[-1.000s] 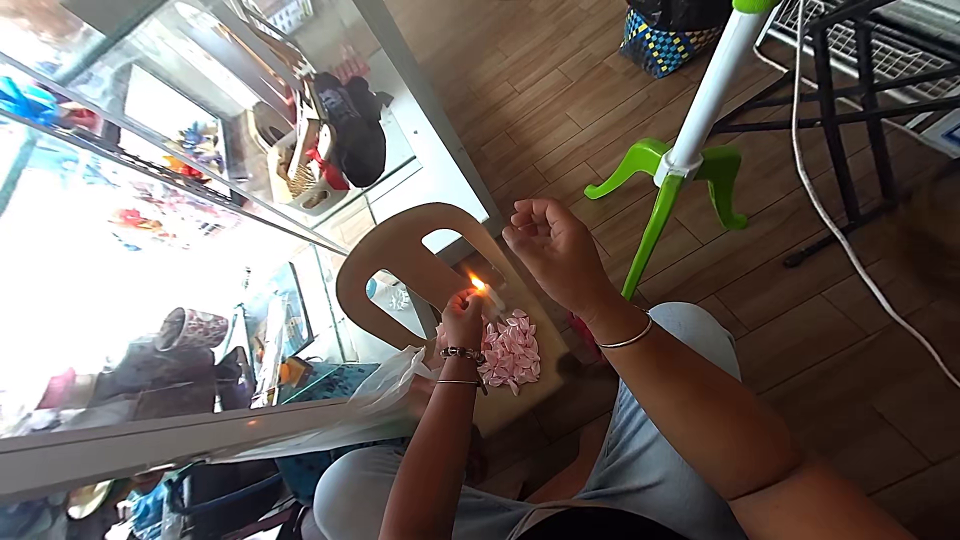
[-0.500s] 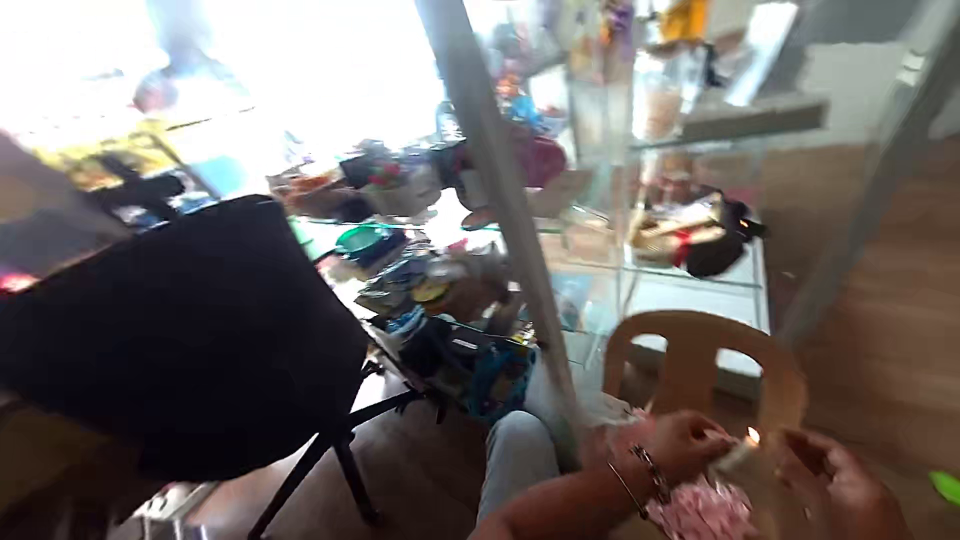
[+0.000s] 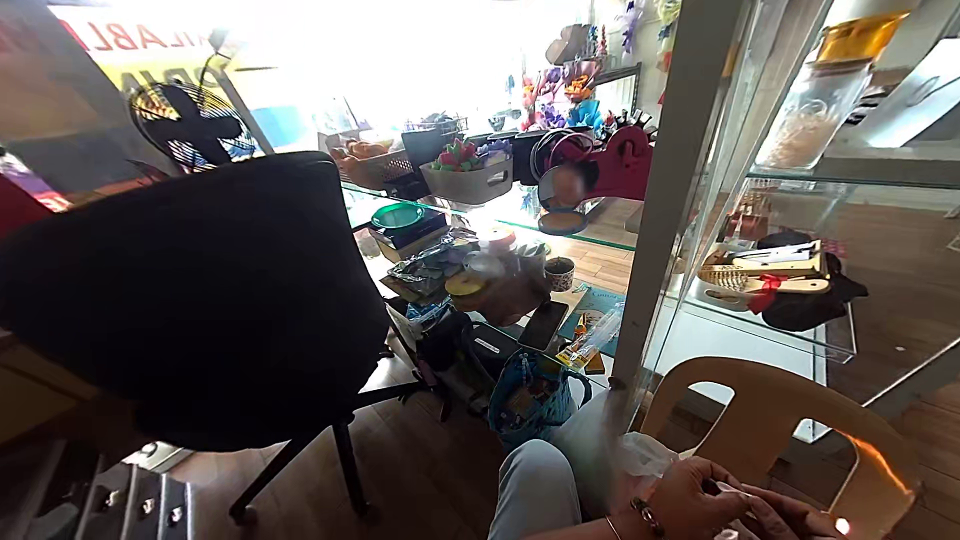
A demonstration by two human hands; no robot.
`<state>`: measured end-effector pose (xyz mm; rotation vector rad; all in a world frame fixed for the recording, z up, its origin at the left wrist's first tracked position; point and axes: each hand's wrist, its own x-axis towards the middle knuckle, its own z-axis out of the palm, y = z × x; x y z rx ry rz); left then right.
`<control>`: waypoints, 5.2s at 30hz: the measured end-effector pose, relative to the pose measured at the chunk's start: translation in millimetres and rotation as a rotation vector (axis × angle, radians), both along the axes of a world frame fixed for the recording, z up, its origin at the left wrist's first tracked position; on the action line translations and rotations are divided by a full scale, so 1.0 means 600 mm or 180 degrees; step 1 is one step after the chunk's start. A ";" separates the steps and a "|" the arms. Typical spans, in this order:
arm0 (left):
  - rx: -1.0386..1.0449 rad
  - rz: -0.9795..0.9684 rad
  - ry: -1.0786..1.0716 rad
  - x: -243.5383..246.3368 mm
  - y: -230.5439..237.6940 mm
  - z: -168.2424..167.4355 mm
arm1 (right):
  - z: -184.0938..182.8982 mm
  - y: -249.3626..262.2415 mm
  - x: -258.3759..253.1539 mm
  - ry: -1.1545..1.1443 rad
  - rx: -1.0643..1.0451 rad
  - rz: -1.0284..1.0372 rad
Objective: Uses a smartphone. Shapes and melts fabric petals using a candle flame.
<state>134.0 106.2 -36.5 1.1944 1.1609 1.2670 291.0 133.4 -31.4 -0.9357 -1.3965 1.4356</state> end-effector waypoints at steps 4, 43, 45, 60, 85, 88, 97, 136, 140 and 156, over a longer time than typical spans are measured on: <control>0.0081 0.0185 -0.0023 -0.006 0.005 -0.003 | 0.009 0.002 -0.017 0.0025 -0.0148 0.0007; -0.1039 0.0020 -0.1292 -0.010 -0.013 0.007 | 0.035 -0.024 0.069 -0.0767 0.1819 -0.1335; -0.1064 0.0082 -0.1309 -0.020 -0.021 0.019 | 0.035 -0.036 0.076 -0.0725 0.1696 -0.1387; -0.1200 0.0318 -0.1388 -0.038 -0.034 0.039 | 0.037 -0.078 0.216 -0.2440 0.1440 -0.1734; -0.1117 0.0362 -0.1406 -0.050 -0.052 0.035 | -0.008 -0.172 0.264 -0.4455 0.0283 -0.1361; -0.1126 0.0366 -0.1321 -0.050 -0.053 0.039 | -0.011 -0.173 0.266 -0.4306 0.0361 -0.1377; -0.1158 0.0083 -0.2071 -0.049 -0.055 0.056 | 0.028 -0.179 0.204 -0.0916 0.0182 -0.1655; -0.1301 -0.0767 -0.0217 -0.014 -0.038 -0.005 | -0.058 -0.090 0.029 -0.1735 0.0606 -0.0291; -0.1421 -0.0809 -0.0329 -0.009 -0.040 -0.011 | -0.067 -0.092 0.032 -0.1816 0.0599 -0.0349; -0.2183 -0.0675 0.1093 -0.016 -0.003 -0.127 | -0.080 -0.060 0.041 -0.2022 0.0232 -0.0837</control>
